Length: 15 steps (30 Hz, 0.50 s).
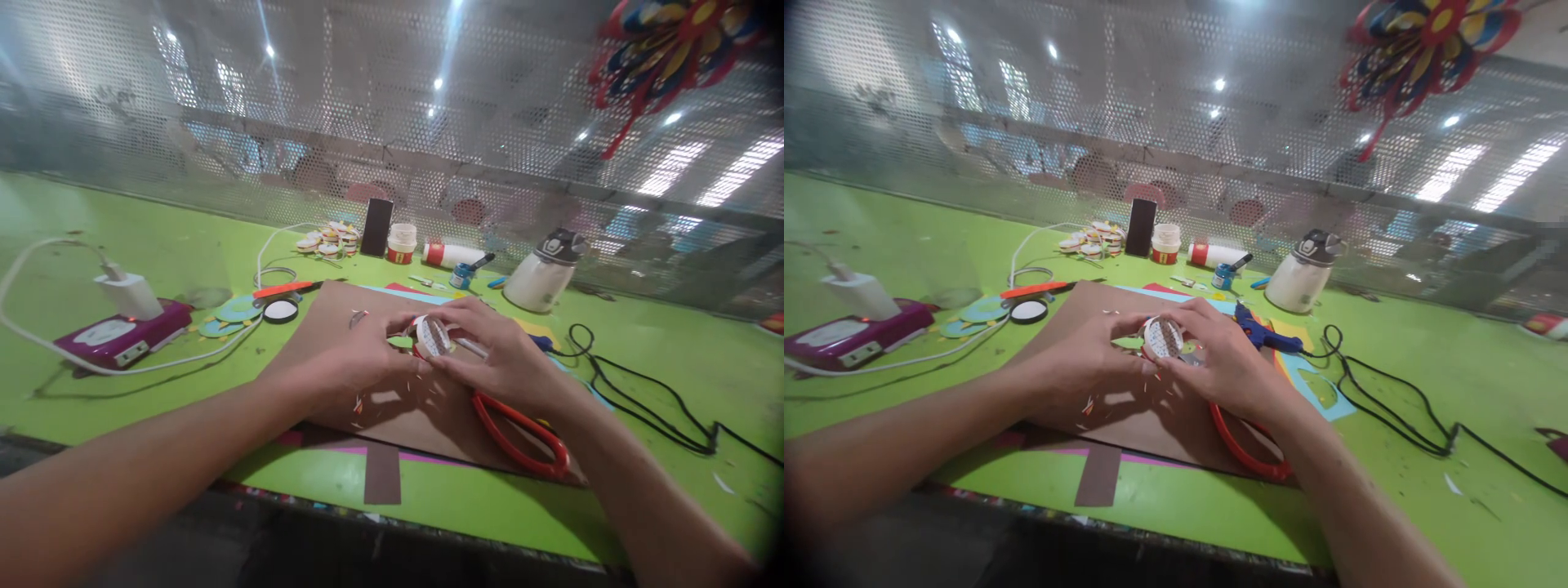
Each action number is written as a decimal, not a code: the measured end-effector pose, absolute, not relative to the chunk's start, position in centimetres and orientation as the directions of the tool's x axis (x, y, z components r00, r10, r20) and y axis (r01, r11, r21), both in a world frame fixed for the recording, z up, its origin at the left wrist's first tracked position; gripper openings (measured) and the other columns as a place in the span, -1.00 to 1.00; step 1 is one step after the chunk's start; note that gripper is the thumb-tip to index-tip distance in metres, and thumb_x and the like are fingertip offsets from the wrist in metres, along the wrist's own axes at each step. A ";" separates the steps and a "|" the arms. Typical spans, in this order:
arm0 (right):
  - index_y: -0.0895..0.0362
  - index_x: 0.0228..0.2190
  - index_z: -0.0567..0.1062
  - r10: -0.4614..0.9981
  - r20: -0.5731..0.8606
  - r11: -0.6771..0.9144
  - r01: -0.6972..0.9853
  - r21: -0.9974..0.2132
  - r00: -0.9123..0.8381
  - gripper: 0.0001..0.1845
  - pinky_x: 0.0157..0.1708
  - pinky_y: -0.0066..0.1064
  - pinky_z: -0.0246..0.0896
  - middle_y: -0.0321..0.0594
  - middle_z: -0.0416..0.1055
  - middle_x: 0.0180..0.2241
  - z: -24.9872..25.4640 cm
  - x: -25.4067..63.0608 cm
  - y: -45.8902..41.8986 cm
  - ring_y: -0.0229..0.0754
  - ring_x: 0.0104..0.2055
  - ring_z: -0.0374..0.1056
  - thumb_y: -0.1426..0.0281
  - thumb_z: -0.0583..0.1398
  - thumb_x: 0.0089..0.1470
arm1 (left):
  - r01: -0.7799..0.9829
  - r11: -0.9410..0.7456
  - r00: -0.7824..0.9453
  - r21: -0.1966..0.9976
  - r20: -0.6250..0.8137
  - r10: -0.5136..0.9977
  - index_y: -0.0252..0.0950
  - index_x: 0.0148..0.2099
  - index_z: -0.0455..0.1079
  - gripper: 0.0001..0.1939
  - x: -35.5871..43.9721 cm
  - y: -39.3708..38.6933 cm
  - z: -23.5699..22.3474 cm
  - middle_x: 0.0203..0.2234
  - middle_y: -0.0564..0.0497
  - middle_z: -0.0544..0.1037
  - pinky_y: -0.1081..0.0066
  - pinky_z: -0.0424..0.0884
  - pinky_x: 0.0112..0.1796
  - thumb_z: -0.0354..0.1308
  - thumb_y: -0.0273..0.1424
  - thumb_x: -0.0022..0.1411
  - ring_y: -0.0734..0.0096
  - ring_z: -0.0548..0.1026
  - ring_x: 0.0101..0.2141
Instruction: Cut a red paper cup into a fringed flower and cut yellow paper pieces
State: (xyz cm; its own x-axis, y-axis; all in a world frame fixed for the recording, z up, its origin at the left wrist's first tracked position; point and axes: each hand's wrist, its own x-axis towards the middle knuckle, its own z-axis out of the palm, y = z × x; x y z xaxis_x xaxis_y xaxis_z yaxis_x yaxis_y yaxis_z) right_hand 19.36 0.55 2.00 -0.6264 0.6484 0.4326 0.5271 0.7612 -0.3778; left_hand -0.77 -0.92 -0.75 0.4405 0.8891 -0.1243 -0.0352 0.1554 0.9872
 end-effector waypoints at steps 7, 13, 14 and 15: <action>0.04 0.02 0.44 0.621 0.469 0.781 0.545 -0.305 -0.628 -0.63 0.03 -0.13 0.31 -0.09 0.37 -0.03 1.7 19.4 0.6 -0.06 0.00 0.37 0.39 0.23 0.16 | -0.033 0.155 0.395 0.987 -0.130 0.910 0.01 0.23 0.30 -0.29 -1.0 -0.6 -1.1 -0.20 -0.05 0.62 0.25 0.52 -0.36 0.37 -0.31 0.02 0.12 0.60 -0.22; 0.02 0.08 0.38 0.593 0.498 0.800 0.530 -0.280 -0.632 -0.55 0.05 -0.11 0.29 -0.08 0.33 0.00 1.7 19.6 0.5 -0.04 0.05 0.34 0.45 0.23 0.14 | -0.159 0.184 0.466 0.970 -0.091 0.880 -0.12 0.19 0.34 -0.33 -1.0 0.1 -1.6 -0.18 -0.10 0.62 0.17 0.50 -0.17 0.38 -0.43 0.00 0.18 0.60 -0.18; 0.02 0.08 0.38 0.588 0.500 0.804 0.526 -0.278 -0.636 -0.54 0.05 -0.12 0.30 -0.09 0.33 0.00 1.7 19.6 0.5 -0.05 0.05 0.34 0.46 0.24 0.14 | -0.196 0.183 0.469 0.963 -0.072 0.880 -0.16 0.18 0.34 -0.32 -0.9 0.1 -1.5 -0.17 -0.11 0.61 0.17 0.49 -0.13 0.39 -0.46 -0.01 0.19 0.60 -0.19; 0.02 0.08 0.38 0.583 0.503 0.808 0.521 -0.275 -0.638 -0.53 0.04 -0.14 0.30 -0.09 0.33 0.00 1.8 19.6 0.4 -0.05 0.05 0.33 0.47 0.24 0.13 | -0.232 0.185 0.472 0.955 -0.056 0.880 -0.19 0.18 0.34 -0.30 -0.8 0.1 -1.4 -0.15 -0.11 0.61 0.18 0.48 -0.10 0.39 -0.50 -0.03 0.21 0.60 -0.19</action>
State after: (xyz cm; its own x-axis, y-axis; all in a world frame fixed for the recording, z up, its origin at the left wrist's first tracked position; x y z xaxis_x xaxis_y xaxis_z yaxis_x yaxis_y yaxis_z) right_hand 19.64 0.42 1.76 -0.6383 0.5831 0.5025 0.5212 0.8078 -0.2753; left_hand -0.81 0.12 -1.42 0.4725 0.8796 -0.0558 -0.2316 0.1850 0.9551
